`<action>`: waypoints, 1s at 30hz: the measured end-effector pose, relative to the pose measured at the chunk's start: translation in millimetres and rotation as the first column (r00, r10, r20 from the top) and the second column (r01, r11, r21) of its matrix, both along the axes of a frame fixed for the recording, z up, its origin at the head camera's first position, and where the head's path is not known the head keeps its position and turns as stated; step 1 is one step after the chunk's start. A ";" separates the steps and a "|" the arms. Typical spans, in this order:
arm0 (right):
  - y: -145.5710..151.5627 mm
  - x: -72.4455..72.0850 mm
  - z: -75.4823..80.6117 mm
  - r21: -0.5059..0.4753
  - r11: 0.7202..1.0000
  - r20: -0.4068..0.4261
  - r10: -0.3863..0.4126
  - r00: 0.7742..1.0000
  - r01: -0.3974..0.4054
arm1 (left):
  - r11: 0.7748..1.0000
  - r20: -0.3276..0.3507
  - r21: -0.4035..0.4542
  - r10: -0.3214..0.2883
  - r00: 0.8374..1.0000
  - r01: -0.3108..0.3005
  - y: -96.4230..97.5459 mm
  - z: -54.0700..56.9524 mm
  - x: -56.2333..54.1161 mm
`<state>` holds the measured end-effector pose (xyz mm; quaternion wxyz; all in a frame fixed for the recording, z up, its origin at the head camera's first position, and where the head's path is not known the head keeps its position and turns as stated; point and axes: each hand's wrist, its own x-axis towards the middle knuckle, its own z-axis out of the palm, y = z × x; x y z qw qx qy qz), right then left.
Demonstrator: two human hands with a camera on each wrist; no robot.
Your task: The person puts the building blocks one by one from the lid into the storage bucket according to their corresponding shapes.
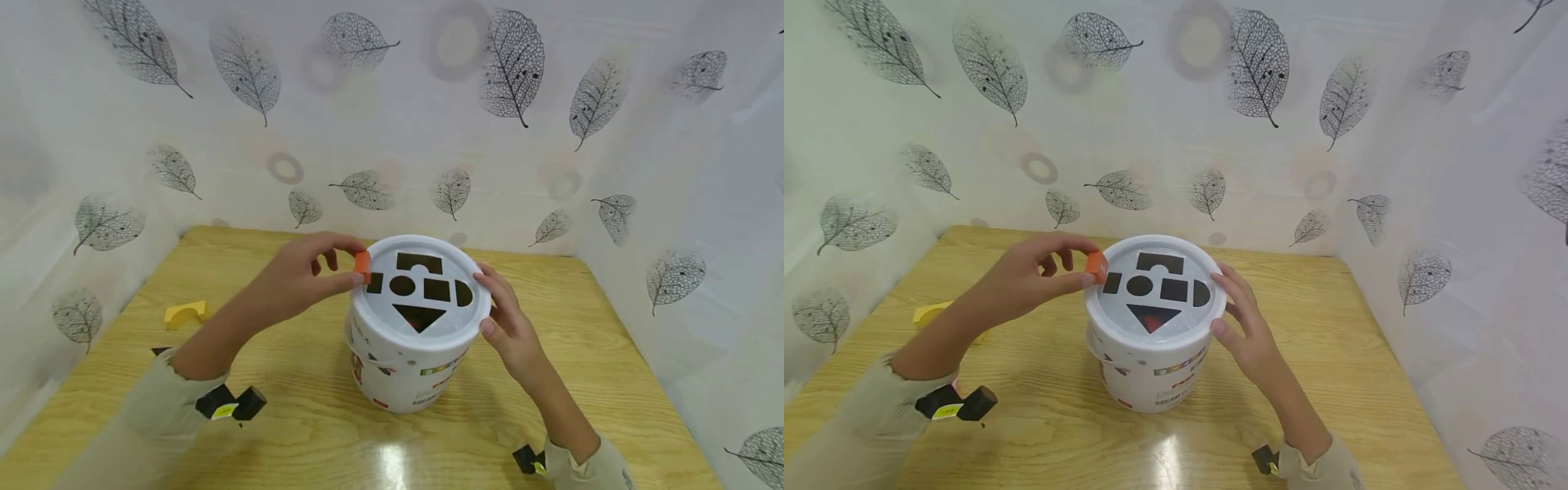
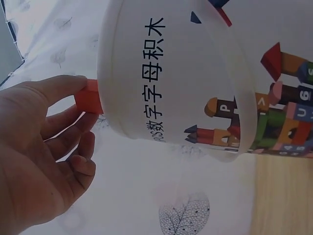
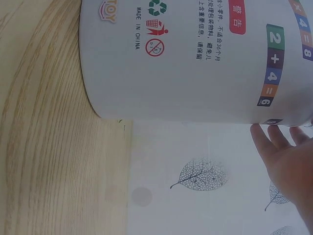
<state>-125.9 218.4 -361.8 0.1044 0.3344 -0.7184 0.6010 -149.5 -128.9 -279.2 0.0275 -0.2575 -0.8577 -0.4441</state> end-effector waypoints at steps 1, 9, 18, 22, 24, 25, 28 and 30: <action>-0.1 0.0 0.1 -0.002 1.000 -0.002 0.001 1.000 -0.001 | 1.000 0.003 -0.002 -0.011 1.000 0.011 1.8 -0.1 -1.4; 0.4 -0.6 -0.9 -0.001 1.000 0.004 0.000 1.000 0.000 | 0.997 0.021 -0.053 -0.050 0.999 0.051 9.7 -1.8 -8.9; 0.4 -0.7 0.2 -0.004 1.000 0.003 0.004 1.000 -0.004 | 0.996 0.046 -0.061 -0.068 0.997 0.071 12.6 0.7 -7.8; 0.3 -1.0 0.1 -0.003 1.000 -0.002 0.002 1.000 -0.002 | 0.995 0.045 -0.059 -0.077 0.996 0.080 13.2 0.1 -8.3; 0.1 -1.0 0.2 -0.003 1.000 -0.003 0.000 1.000 0.000 | 0.995 0.044 -0.059 -0.078 0.996 0.081 13.4 0.2 -8.4; 0.0 -0.9 0.3 -0.002 1.000 -0.003 -0.001 1.000 0.001 | 0.995 0.043 -0.060 -0.078 0.996 0.081 13.4 0.2 -8.4; 0.0 -0.9 0.3 0.003 1.000 0.000 -0.008 1.000 0.008 | 0.995 0.046 -0.058 -0.083 0.996 0.085 13.1 0.2 -8.5; 0.0 -1.1 0.3 0.009 1.000 0.003 -0.013 1.000 0.013 | 0.994 0.046 -0.059 -0.085 0.995 0.088 12.9 0.1 -8.8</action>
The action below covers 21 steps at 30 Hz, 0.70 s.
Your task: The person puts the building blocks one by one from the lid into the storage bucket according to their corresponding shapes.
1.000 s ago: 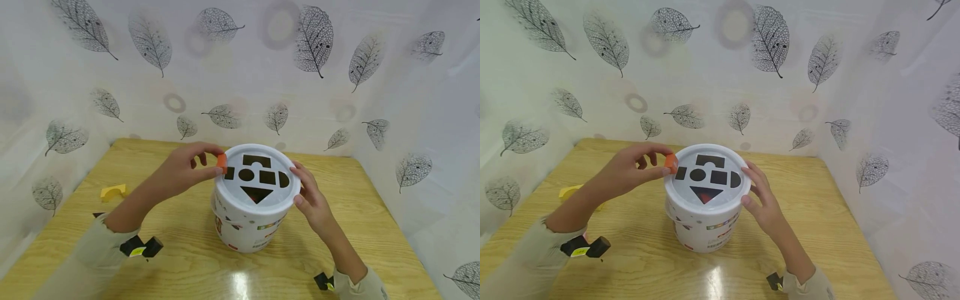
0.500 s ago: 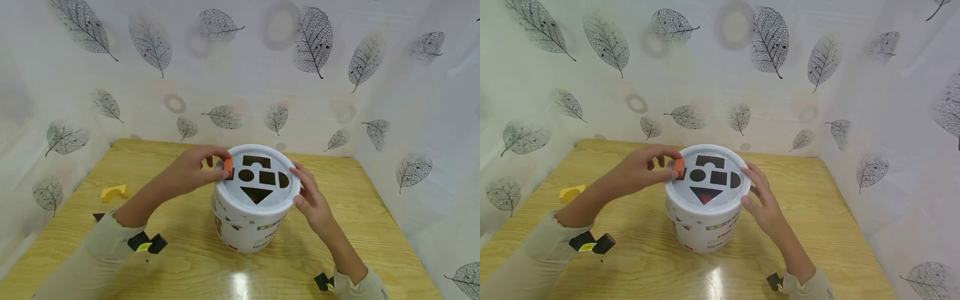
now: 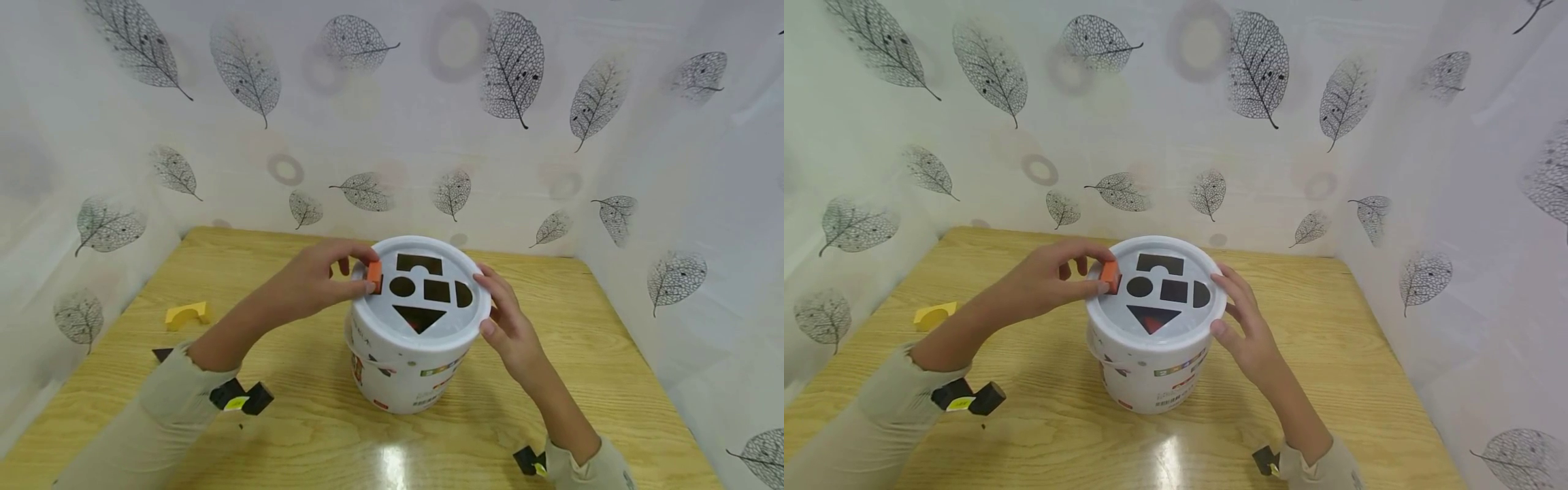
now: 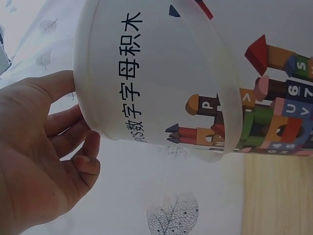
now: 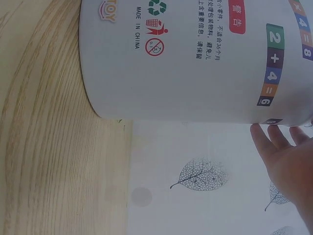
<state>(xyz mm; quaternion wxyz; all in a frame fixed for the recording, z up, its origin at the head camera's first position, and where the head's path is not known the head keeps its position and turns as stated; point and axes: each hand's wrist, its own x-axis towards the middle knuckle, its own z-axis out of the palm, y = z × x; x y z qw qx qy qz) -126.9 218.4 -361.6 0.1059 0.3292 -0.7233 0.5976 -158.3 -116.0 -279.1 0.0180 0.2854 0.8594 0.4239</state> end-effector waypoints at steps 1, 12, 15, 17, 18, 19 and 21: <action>0.2 -0.1 -0.3 0.002 1.000 0.001 -0.001 1.000 0.001 | 1.000 0.001 0.000 0.000 1.000 0.000 0.0 0.0 0.2; 1.0 1.7 -1.6 -0.006 1.000 0.011 0.005 1.000 -0.005 | 1.000 -0.005 0.010 0.020 1.000 -0.020 -2.8 -4.5 3.8; 1.9 2.2 -1.3 -0.009 1.000 0.009 0.005 1.000 -0.005 | 0.998 -0.006 0.025 0.058 0.998 -0.058 -7.8 -7.9 4.8; 2.3 2.3 -1.0 -0.011 1.000 0.004 0.008 1.000 -0.008 | 0.996 -0.013 0.035 0.084 0.996 -0.083 -13.5 -10.0 6.0; 2.5 2.2 -0.8 -0.010 1.000 0.002 0.011 1.000 -0.011 | 0.995 -0.019 0.037 0.096 0.995 -0.096 -17.2 -10.9 6.9; 2.6 2.1 -0.7 -0.010 1.000 0.000 0.013 1.000 -0.013 | 0.993 -0.023 0.040 0.110 0.994 -0.109 -21.1 -11.8 8.1; 2.6 2.3 -0.4 -0.008 1.000 -0.002 0.019 1.000 -0.019 | 0.991 -0.040 0.043 0.131 0.991 -0.129 -29.7 -13.7 10.9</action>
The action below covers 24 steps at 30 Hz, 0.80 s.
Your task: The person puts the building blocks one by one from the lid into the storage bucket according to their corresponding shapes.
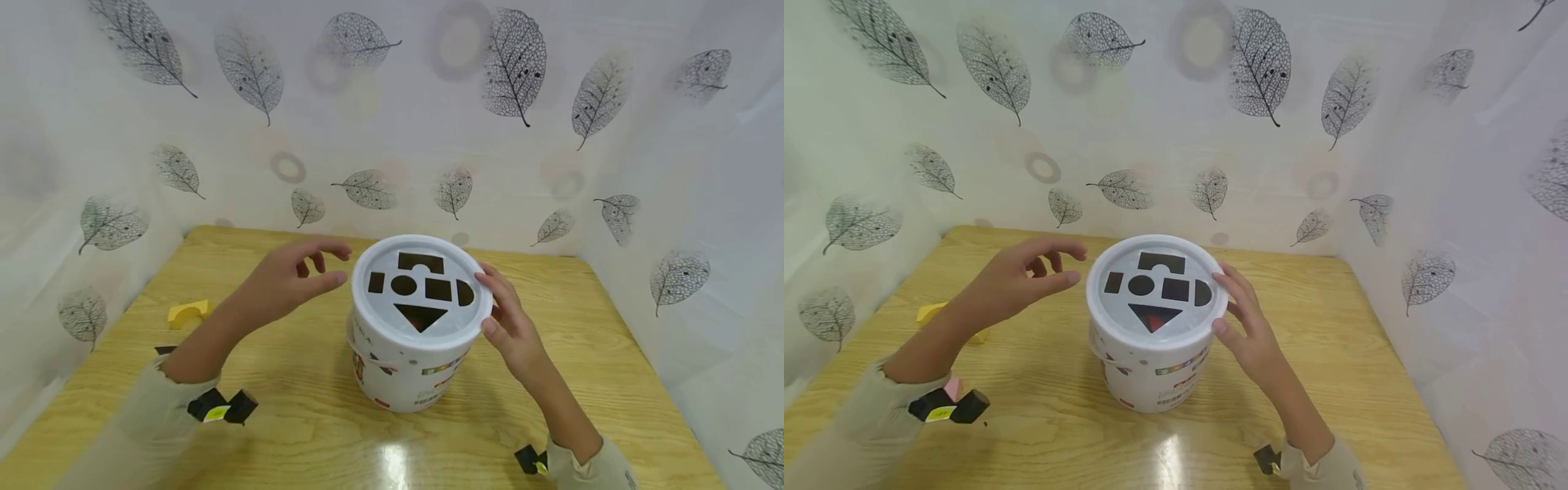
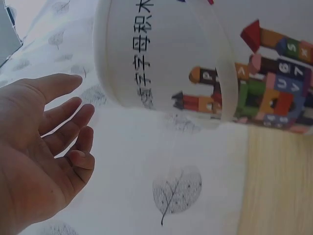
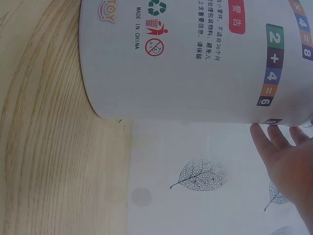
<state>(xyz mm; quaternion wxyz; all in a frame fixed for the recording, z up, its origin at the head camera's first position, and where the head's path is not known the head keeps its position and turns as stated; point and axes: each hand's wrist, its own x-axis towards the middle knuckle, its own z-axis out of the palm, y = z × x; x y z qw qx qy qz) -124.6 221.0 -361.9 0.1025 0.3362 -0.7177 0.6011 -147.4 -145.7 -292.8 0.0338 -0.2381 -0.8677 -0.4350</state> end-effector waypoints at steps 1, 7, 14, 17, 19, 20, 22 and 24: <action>-0.1 -0.1 0.3 0.002 1.000 -0.001 0.000 1.000 0.000 | 1.000 -0.009 -0.001 0.013 1.000 -0.013 -4.8 -1.3 1.2; -0.9 -0.1 1.1 0.012 1.000 -0.002 -0.008 1.000 0.008 | 0.993 -0.045 -0.049 0.105 0.993 -0.107 -35.9 -14.1 9.4; -0.2 -0.1 0.3 0.003 1.000 -0.012 -0.009 1.000 0.009 | 0.978 0.010 -0.101 0.187 0.982 -0.185 -71.0 -30.3 20.7; 0.1 -0.3 0.2 0.006 1.000 -0.006 -0.012 1.000 0.012 | 0.971 0.032 -0.107 0.219 0.975 -0.215 -84.0 -38.6 24.9; 0.2 -0.3 0.2 0.006 1.000 0.003 -0.011 1.000 0.011 | 0.967 0.036 -0.119 0.231 0.972 -0.226 -92.8 -44.7 26.8; 0.1 -0.3 0.2 0.007 1.000 0.007 -0.011 1.000 0.011 | 0.965 0.038 -0.126 0.237 0.971 -0.230 -96.9 -47.9 27.6; 0.0 -0.2 0.4 0.006 1.000 0.013 -0.010 1.000 0.010 | 0.962 0.049 -0.136 0.246 0.968 -0.237 -105.1 -53.9 29.6; -0.2 -0.1 0.6 0.005 1.000 0.020 -0.007 1.000 0.007 | 0.960 0.066 -0.146 0.251 0.966 -0.239 -113.3 -59.0 31.6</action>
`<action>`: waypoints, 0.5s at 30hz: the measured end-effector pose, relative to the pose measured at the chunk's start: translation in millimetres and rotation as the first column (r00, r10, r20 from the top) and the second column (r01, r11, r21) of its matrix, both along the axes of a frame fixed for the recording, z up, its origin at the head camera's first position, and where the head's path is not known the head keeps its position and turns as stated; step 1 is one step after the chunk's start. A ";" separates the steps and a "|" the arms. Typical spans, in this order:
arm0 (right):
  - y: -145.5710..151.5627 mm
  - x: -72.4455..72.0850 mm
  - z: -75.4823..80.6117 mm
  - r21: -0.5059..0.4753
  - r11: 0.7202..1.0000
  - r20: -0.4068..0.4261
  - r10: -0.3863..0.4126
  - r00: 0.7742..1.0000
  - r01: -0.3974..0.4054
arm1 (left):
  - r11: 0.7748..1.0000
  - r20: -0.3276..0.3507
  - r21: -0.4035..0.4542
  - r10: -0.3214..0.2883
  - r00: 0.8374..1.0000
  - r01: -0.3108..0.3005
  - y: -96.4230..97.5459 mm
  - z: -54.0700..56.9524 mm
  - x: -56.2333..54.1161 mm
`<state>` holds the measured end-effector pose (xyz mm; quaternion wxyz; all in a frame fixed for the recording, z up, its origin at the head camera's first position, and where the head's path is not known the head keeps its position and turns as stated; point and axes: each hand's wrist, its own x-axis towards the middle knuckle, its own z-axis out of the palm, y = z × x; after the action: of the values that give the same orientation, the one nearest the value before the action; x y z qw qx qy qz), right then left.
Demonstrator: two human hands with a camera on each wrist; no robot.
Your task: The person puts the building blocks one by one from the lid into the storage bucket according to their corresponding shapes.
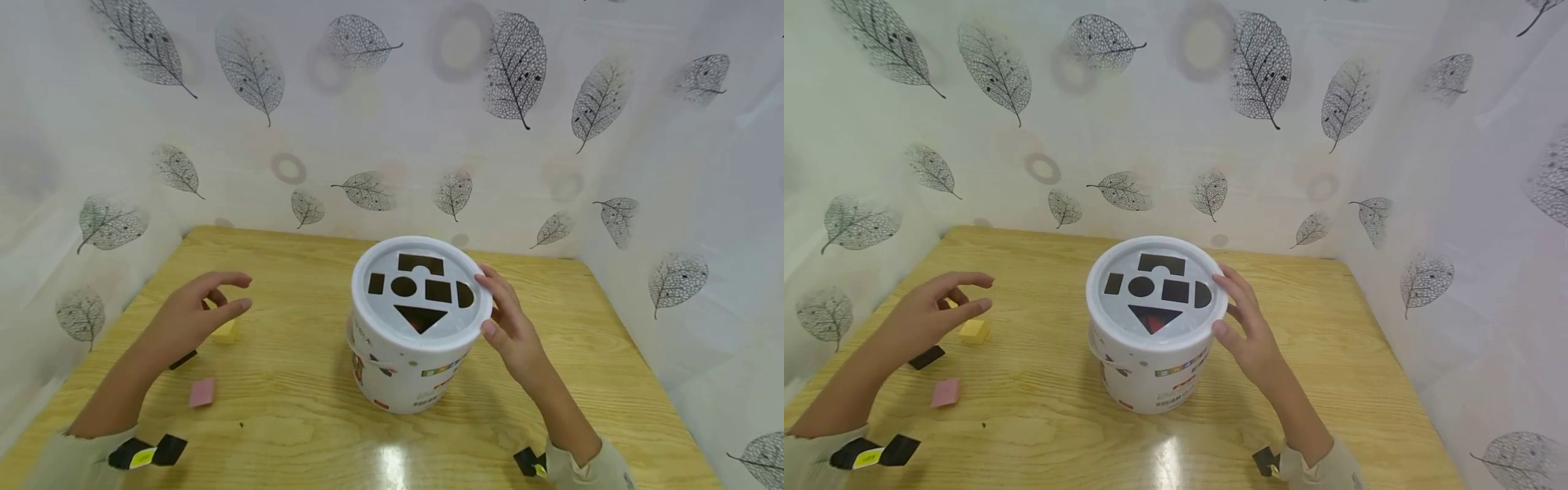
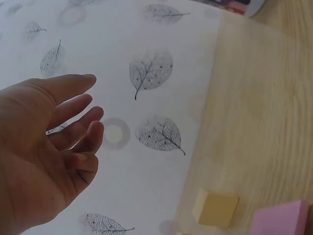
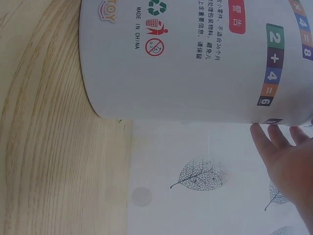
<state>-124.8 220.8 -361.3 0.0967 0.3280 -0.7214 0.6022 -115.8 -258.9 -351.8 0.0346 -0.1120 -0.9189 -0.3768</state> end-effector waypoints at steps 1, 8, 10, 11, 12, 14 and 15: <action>-0.2 0.0 0.2 -0.001 1.000 0.001 0.000 1.000 0.000 | 1.000 0.017 -0.002 0.010 1.000 -0.010 -3.6 -2.3 1.3; -0.7 0.2 1.0 -0.007 1.000 -0.004 0.002 1.000 -0.002 | 0.998 0.130 -0.056 0.043 0.991 -0.036 -25.0 -18.2 5.6; -1.0 0.5 1.3 -0.010 1.000 -0.008 0.004 1.000 -0.004 | 0.996 0.157 -0.087 0.043 0.987 -0.030 -29.9 -22.2 5.8; -1.1 0.5 1.3 -0.011 1.000 -0.008 0.006 1.000 -0.006 | 0.995 0.165 -0.101 0.040 0.986 -0.024 -31.9 -24.0 5.9; -1.2 0.5 1.2 -0.012 1.000 -0.009 0.008 1.000 -0.008 | 0.994 0.172 -0.111 0.035 0.984 -0.016 -33.8 -25.9 5.6; -1.3 0.4 1.0 -0.014 1.000 -0.011 0.013 1.000 -0.013 | 0.993 0.192 -0.114 0.026 0.981 -0.004 -37.6 -29.0 5.4; -1.3 0.3 0.9 -0.014 1.000 -0.012 0.014 1.000 -0.015 | 0.994 0.202 -0.112 0.023 0.979 0.000 -39.2 -30.4 5.3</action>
<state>-124.5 219.5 -360.4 0.0990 0.3361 -0.7142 0.6060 -110.5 -298.2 -382.2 -0.0634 -0.0692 -0.9378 -0.3342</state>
